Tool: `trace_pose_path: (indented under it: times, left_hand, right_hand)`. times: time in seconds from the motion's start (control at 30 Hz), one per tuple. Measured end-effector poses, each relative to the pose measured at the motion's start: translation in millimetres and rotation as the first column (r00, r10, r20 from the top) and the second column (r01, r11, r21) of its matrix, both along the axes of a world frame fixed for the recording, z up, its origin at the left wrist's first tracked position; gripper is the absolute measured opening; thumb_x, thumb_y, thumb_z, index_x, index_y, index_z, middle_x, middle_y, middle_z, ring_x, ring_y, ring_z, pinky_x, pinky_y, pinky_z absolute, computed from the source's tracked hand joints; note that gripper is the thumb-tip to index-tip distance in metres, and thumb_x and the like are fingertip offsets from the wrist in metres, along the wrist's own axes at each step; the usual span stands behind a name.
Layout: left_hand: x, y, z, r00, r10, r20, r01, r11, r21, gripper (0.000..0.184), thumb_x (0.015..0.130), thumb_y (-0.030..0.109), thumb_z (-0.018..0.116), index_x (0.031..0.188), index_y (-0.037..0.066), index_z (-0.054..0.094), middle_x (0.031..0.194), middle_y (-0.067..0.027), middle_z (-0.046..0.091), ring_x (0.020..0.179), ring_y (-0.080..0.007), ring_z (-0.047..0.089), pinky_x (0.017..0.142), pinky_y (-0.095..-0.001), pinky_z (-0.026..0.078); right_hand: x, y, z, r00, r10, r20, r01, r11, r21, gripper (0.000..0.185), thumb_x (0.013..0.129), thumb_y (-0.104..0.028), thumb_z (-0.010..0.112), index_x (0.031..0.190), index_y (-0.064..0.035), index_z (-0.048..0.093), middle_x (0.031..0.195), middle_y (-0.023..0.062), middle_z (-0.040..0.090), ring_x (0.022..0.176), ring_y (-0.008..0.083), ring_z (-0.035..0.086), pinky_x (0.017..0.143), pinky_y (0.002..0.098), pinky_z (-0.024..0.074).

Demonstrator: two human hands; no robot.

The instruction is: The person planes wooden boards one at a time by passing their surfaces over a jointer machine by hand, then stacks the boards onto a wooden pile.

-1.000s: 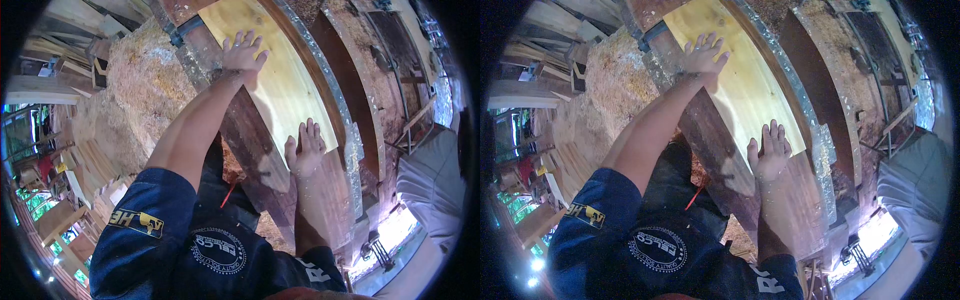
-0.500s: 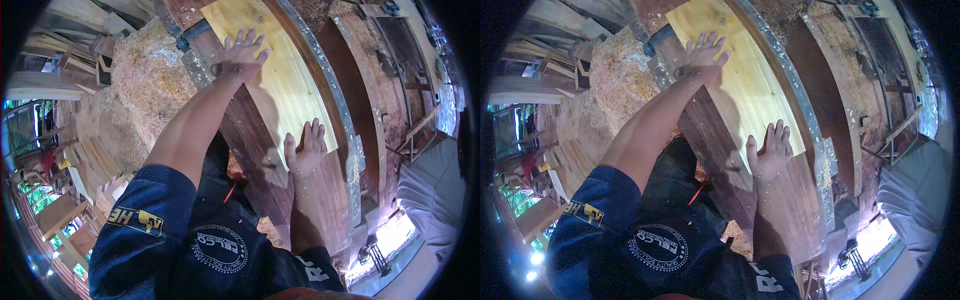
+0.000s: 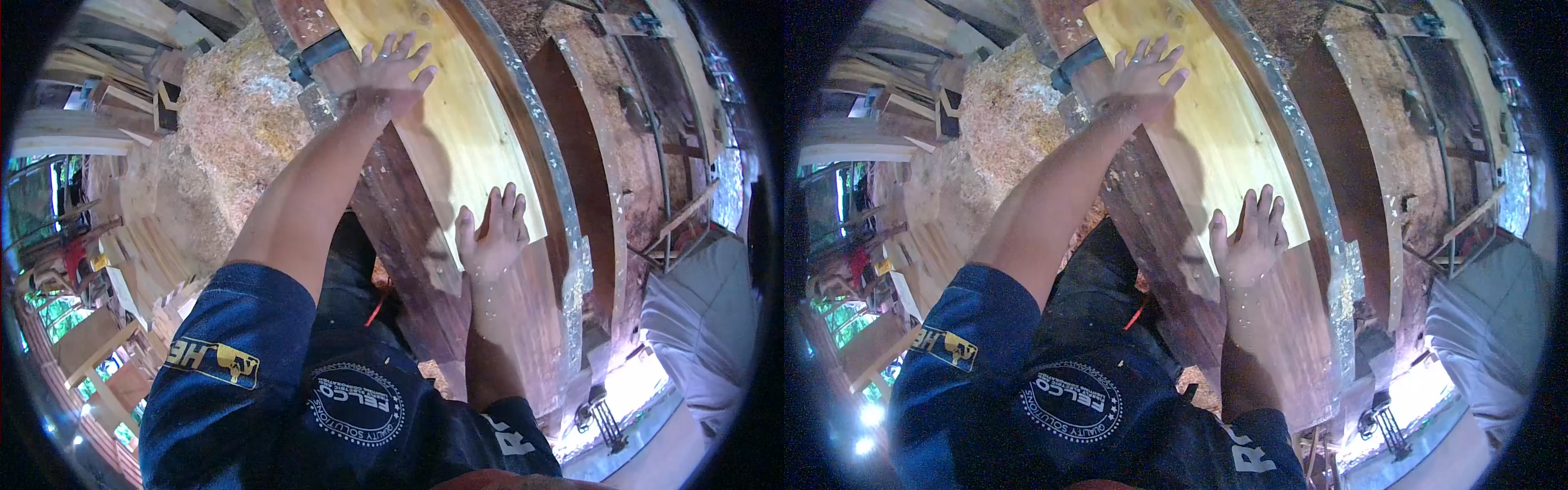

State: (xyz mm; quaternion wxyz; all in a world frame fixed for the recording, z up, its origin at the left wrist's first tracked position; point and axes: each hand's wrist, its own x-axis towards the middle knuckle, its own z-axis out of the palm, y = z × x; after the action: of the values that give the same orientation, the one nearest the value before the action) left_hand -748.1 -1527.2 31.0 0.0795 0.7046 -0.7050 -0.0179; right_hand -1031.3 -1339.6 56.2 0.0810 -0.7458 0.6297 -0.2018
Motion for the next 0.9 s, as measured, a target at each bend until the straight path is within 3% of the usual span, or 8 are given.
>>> trace_pose_path:
  times: [0.4, 0.63, 0.73, 0.83, 0.9]
  left_hand:
    - [37, -36, -10, 0.998, 0.001, 0.065, 0.000, 1.000, -0.020, 0.061, 0.104, 0.060, 0.041, 0.158, 0.031, 0.044, 0.170, -0.0034, 0.031, 0.158, -0.0268, 0.024, 0.128, -0.0584, 0.011]
    - [56, -58, -8, 0.994, -0.006, 0.111, 0.009, 0.999, -0.031, 0.061, 0.105, 0.058, 0.040, 0.158, 0.030, 0.044, 0.168, -0.0050, 0.035, 0.156, -0.0285, 0.029, 0.127, -0.0585, 0.014]
    - [67, -62, -1, 0.995, -0.089, 0.049, 0.098, 0.967, -0.237, 0.053, 0.098, 0.044, 0.056, 0.141, 0.014, 0.063, 0.153, -0.0174, 0.053, 0.142, -0.0379, 0.047, 0.119, -0.0556, 0.034]
    - [71, -68, 14, 0.999, -0.048, -0.024, 0.048, 0.999, -0.014, 0.060, 0.100, 0.046, 0.050, 0.151, 0.016, 0.051, 0.164, -0.0171, 0.039, 0.153, -0.0375, 0.032, 0.124, -0.0611, 0.021]
    - [75, -75, 13, 0.999, -0.037, 0.005, 0.037, 0.999, -0.020, 0.059, 0.099, 0.046, 0.051, 0.150, 0.016, 0.053, 0.162, -0.0177, 0.041, 0.151, -0.0375, 0.035, 0.123, -0.0604, 0.023]
  right_hand:
    - [33, -33, 8, 0.999, 0.005, -0.042, 0.001, 0.988, 0.153, 0.069, 0.094, -0.049, 0.065, 0.145, -0.0042, 0.058, 0.158, 0.0240, 0.047, 0.148, 0.0445, 0.041, 0.115, 0.0540, 0.0336]
    - [54, -54, -2, 1.000, 0.009, 0.018, -0.010, 0.998, 0.066, 0.066, 0.093, -0.046, 0.066, 0.142, -0.0025, 0.061, 0.153, 0.0252, 0.052, 0.145, 0.0473, 0.044, 0.115, 0.0557, 0.0352]
    - [64, -62, -4, 1.000, 0.007, -0.024, -0.005, 0.997, 0.077, 0.069, 0.093, -0.050, 0.065, 0.144, -0.0042, 0.059, 0.158, 0.0220, 0.047, 0.147, 0.0455, 0.042, 0.113, 0.0527, 0.0332]
    - [72, -69, -6, 1.000, 0.006, -0.018, -0.005, 0.998, 0.059, 0.070, 0.093, -0.051, 0.064, 0.144, -0.0040, 0.059, 0.159, 0.0220, 0.047, 0.147, 0.0457, 0.042, 0.113, 0.0528, 0.0325]
    - [78, -74, -8, 1.000, 0.010, -0.014, -0.009, 0.999, 0.053, 0.070, 0.094, -0.051, 0.063, 0.145, -0.0039, 0.059, 0.159, 0.0221, 0.047, 0.147, 0.0460, 0.041, 0.113, 0.0529, 0.0322]
